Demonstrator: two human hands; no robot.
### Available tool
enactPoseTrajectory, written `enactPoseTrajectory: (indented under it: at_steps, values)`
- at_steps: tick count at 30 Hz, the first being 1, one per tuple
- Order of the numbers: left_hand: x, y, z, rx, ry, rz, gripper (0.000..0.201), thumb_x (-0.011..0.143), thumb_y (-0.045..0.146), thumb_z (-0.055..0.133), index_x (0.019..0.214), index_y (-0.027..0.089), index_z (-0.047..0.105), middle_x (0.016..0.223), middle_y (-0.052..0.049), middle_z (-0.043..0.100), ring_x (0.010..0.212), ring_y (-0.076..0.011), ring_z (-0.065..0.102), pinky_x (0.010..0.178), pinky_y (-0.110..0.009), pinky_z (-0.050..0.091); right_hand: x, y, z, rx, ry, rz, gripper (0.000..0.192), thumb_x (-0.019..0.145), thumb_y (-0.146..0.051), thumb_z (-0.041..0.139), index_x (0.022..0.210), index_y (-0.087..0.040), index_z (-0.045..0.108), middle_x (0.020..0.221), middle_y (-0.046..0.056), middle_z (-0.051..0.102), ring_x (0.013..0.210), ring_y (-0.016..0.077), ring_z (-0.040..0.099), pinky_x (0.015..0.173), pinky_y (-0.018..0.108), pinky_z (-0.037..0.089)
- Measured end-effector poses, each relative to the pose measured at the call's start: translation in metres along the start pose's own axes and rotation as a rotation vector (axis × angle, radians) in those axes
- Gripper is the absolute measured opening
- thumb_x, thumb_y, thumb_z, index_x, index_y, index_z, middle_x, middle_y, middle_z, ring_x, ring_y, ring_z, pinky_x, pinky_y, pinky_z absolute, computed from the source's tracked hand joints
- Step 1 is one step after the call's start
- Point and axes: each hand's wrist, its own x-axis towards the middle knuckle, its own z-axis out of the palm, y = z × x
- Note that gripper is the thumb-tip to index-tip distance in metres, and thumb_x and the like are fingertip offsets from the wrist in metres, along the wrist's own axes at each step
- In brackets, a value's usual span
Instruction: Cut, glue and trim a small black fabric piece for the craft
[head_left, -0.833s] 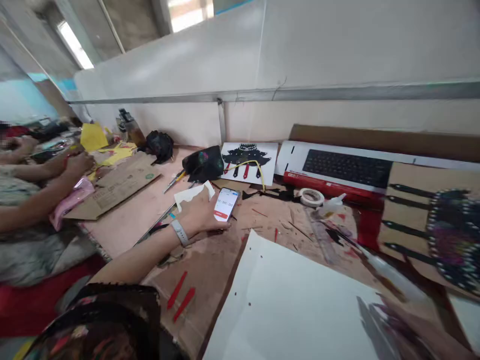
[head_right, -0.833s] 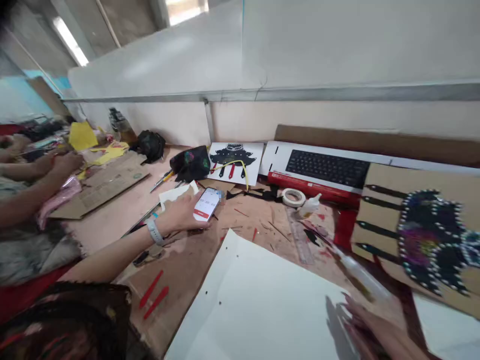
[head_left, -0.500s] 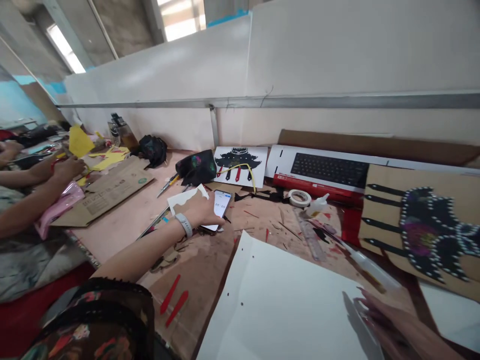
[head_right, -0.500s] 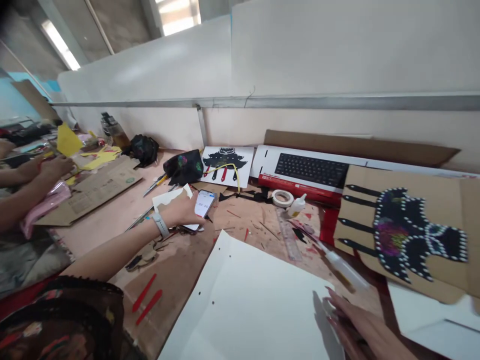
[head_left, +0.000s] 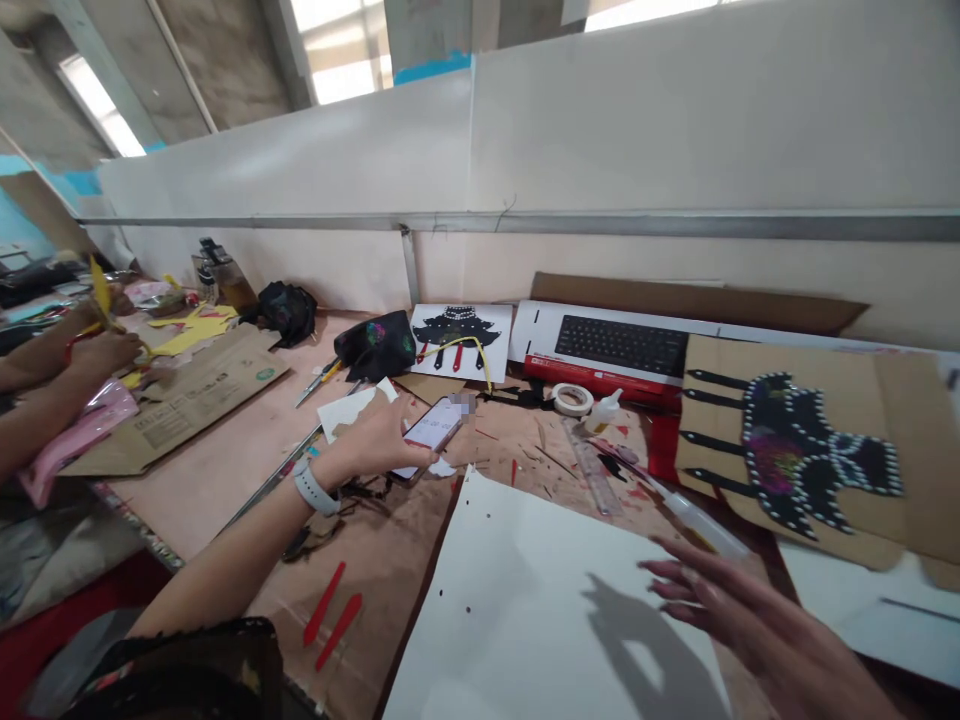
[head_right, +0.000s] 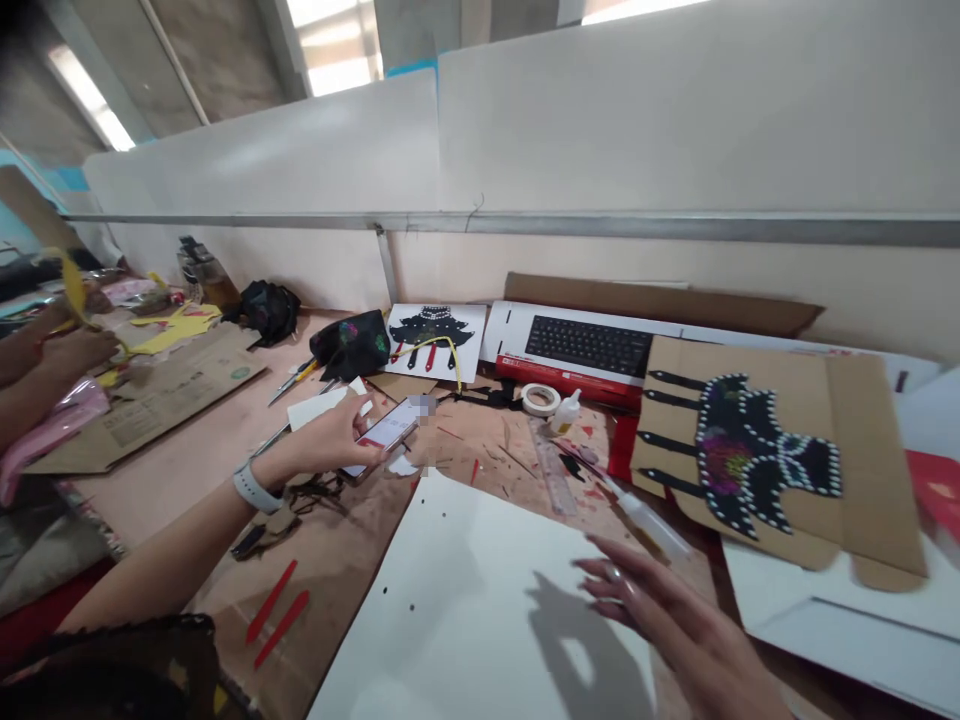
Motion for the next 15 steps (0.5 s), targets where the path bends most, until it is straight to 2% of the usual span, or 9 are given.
enactPoseTrajectory:
  at_steps: [2,4,6,7,9,12,15]
  values:
    - [-0.009,0.023,0.009,-0.003,0.030,0.088,0.070,0.065,0.054,0.068,0.121,0.015,0.049,0.092,-0.007,0.065,0.080,-0.0262,0.064,0.065,-0.032,0.047,0.005,-0.028,0.038,0.230,-0.182,0.123,0.045,0.083,-0.054,0.060,0.118,-0.027,0.065,0.122,0.013,0.067,0.107,0.0319,0.065,0.092,0.047,0.053]
    - [-0.015,0.048,0.025,0.025,0.097,0.233,0.079,0.064,0.051,0.070,0.130,0.017,0.045,0.102,-0.011,0.065,0.094,-0.0310,0.063,0.076,-0.037,0.049,0.015,-0.056,0.078,0.452,-0.317,0.167,0.051,0.085,-0.060,0.054,0.122,-0.026,0.061,0.130,0.011,0.063,0.116,0.0294,0.061,0.099,0.046,0.047]
    - [-0.018,0.068,0.046,0.046,0.131,0.349,0.093,0.061,0.044,0.073,0.141,0.016,0.035,0.120,-0.017,0.060,0.110,-0.0360,0.058,0.087,-0.043,0.047,0.029,-0.075,0.111,0.600,-0.386,0.160,0.053,0.090,-0.063,0.040,0.121,-0.025,0.060,0.127,0.010,0.065,0.113,0.0280,0.062,0.095,0.046,0.049]
    - [-0.018,0.076,0.057,0.047,0.168,0.361,0.101,0.059,0.040,0.074,0.145,0.013,0.028,0.128,-0.021,0.055,0.117,-0.0390,0.053,0.091,-0.046,0.046,0.037,-0.080,0.121,0.660,-0.372,0.164,0.055,0.092,-0.064,0.034,0.119,-0.024,0.060,0.119,0.010,0.069,0.108,0.0278,0.065,0.090,0.046,0.051]
    - [-0.015,0.083,0.076,0.030,0.207,0.374,0.109,0.061,0.038,0.075,0.149,0.011,0.016,0.135,-0.025,0.048,0.124,-0.0416,0.047,0.093,-0.051,0.045,0.051,-0.083,0.132,0.742,-0.275,0.160,0.053,0.093,-0.061,0.032,0.114,-0.022,0.062,0.104,0.009,0.074,0.096,0.0262,0.068,0.081,0.042,0.054]
    - [-0.006,0.082,0.094,-0.090,0.221,0.402,0.116,0.062,0.048,0.077,0.151,0.018,0.010,0.139,-0.022,0.045,0.126,-0.0409,0.045,0.095,-0.053,0.044,0.065,-0.076,0.128,0.763,-0.184,0.157,0.052,0.094,-0.058,0.034,0.110,-0.018,0.063,0.094,0.009,0.075,0.086,0.0242,0.070,0.075,0.036,0.054]
    - [0.003,0.078,0.100,-0.381,0.107,0.342,0.117,0.067,0.059,0.073,0.153,0.020,0.004,0.127,-0.018,0.056,0.108,-0.0336,0.059,0.088,-0.047,0.049,0.071,-0.068,0.120,0.771,-0.195,0.170,0.053,0.094,-0.057,0.034,0.111,-0.016,0.063,0.094,0.010,0.075,0.084,0.0250,0.071,0.074,0.037,0.055]
